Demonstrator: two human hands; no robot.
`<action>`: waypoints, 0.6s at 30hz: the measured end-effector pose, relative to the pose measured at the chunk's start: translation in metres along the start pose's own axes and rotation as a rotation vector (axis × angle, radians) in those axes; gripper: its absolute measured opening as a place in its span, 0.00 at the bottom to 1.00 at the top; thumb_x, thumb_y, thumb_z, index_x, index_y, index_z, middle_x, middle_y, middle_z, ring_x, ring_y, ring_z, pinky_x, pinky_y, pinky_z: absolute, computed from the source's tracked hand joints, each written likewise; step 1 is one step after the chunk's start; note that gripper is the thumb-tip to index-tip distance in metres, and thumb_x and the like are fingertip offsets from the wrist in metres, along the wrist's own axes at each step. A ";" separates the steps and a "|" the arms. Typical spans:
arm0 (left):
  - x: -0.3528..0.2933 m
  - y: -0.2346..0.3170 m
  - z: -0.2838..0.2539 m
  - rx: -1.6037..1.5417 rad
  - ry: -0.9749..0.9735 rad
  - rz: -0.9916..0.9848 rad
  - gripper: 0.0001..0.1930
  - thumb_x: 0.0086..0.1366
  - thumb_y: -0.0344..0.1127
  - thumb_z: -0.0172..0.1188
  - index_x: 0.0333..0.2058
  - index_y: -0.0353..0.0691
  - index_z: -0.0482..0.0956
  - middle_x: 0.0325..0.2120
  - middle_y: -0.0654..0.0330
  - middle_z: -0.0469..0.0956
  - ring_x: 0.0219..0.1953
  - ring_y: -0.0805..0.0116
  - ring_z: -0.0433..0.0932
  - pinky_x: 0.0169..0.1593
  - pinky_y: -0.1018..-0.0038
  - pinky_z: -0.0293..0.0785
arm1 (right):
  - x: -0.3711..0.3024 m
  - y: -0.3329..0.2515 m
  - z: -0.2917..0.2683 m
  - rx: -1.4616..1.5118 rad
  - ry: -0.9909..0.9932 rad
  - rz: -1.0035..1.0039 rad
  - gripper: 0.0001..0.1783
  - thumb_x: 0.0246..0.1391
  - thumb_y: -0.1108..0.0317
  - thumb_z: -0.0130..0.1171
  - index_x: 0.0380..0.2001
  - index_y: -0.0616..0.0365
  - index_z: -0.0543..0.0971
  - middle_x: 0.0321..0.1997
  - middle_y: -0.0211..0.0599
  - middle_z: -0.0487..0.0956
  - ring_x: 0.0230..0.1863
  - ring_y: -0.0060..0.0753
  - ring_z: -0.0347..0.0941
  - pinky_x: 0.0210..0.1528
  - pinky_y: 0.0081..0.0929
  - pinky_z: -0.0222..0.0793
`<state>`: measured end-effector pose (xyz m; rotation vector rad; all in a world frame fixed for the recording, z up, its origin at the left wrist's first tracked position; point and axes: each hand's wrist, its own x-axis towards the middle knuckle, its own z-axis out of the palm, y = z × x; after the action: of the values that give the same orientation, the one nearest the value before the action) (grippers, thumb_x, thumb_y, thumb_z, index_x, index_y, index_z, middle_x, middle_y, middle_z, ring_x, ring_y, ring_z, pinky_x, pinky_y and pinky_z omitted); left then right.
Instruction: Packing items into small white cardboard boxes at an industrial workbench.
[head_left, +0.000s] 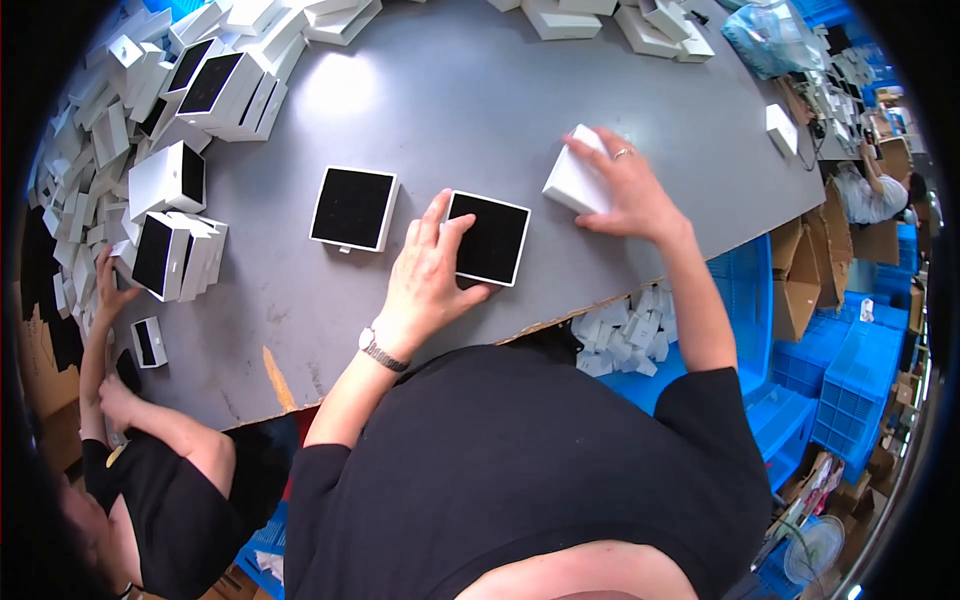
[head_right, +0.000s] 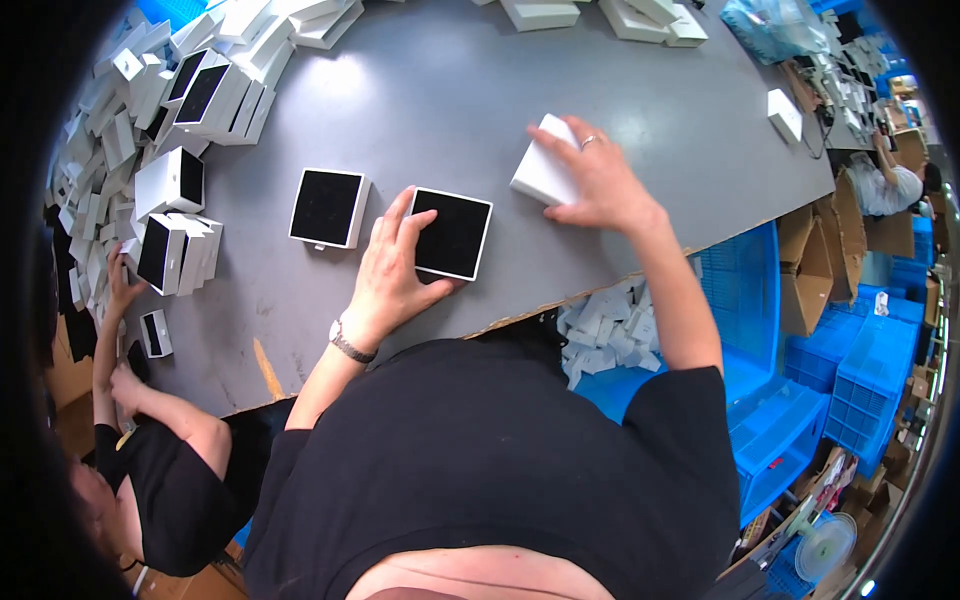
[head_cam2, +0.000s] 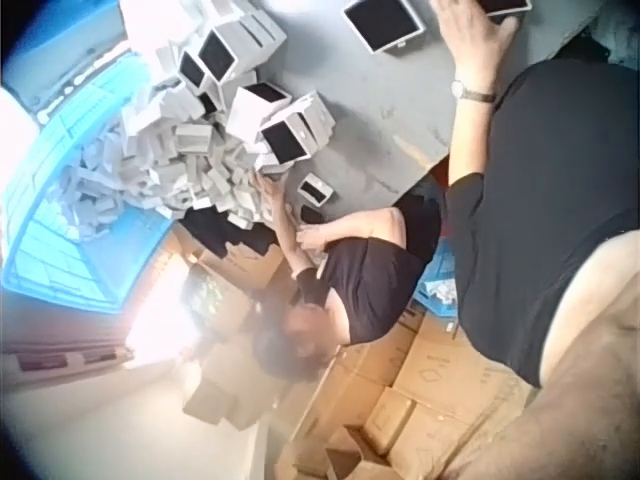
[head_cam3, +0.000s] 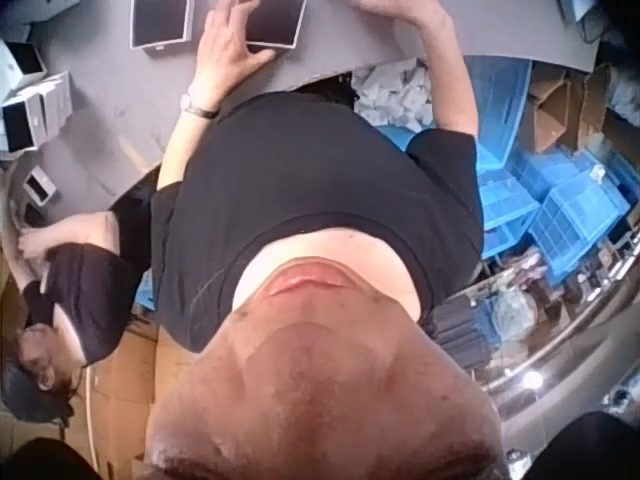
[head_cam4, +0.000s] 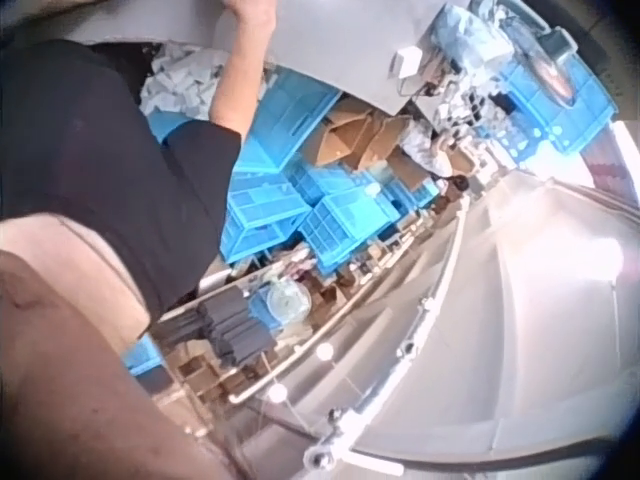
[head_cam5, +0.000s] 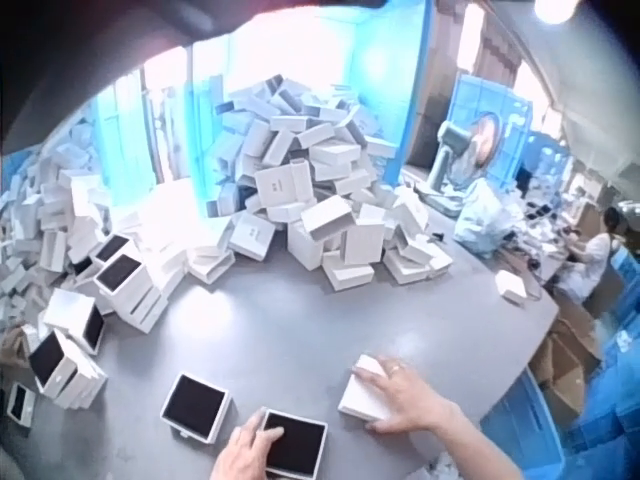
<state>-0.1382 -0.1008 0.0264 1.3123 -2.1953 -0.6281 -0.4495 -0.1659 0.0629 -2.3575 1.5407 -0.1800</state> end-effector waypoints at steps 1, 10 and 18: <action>-0.003 0.002 -0.003 -0.041 -0.005 -0.013 0.42 0.42 0.37 0.80 0.57 0.37 0.70 0.70 0.48 0.56 0.60 0.46 0.72 0.56 0.58 0.77 | -0.009 -0.001 0.003 0.075 -0.009 -0.036 0.55 0.34 0.56 0.75 0.71 0.32 0.65 0.73 0.54 0.60 0.72 0.63 0.59 0.73 0.50 0.57; 0.005 0.007 -0.003 0.041 -0.008 -0.026 0.47 0.42 0.37 0.80 0.61 0.36 0.64 0.62 0.48 0.66 0.65 0.44 0.62 0.67 0.56 0.64 | -0.025 0.070 -0.022 0.990 -0.287 0.238 0.42 0.51 0.48 0.67 0.66 0.57 0.73 0.68 0.46 0.73 0.71 0.48 0.65 0.73 0.40 0.56; -0.009 -0.009 0.007 0.057 0.124 -0.096 0.56 0.42 0.39 0.79 0.69 0.35 0.57 0.63 0.44 0.62 0.66 0.45 0.61 0.69 0.57 0.61 | -0.008 0.008 0.021 0.129 0.350 -0.108 0.50 0.41 0.42 0.74 0.66 0.50 0.70 0.71 0.45 0.67 0.71 0.55 0.61 0.72 0.51 0.56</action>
<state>-0.1326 -0.0962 0.0139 1.4532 -2.0743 -0.5083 -0.4538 -0.1571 0.0412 -2.3989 1.4914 -0.7288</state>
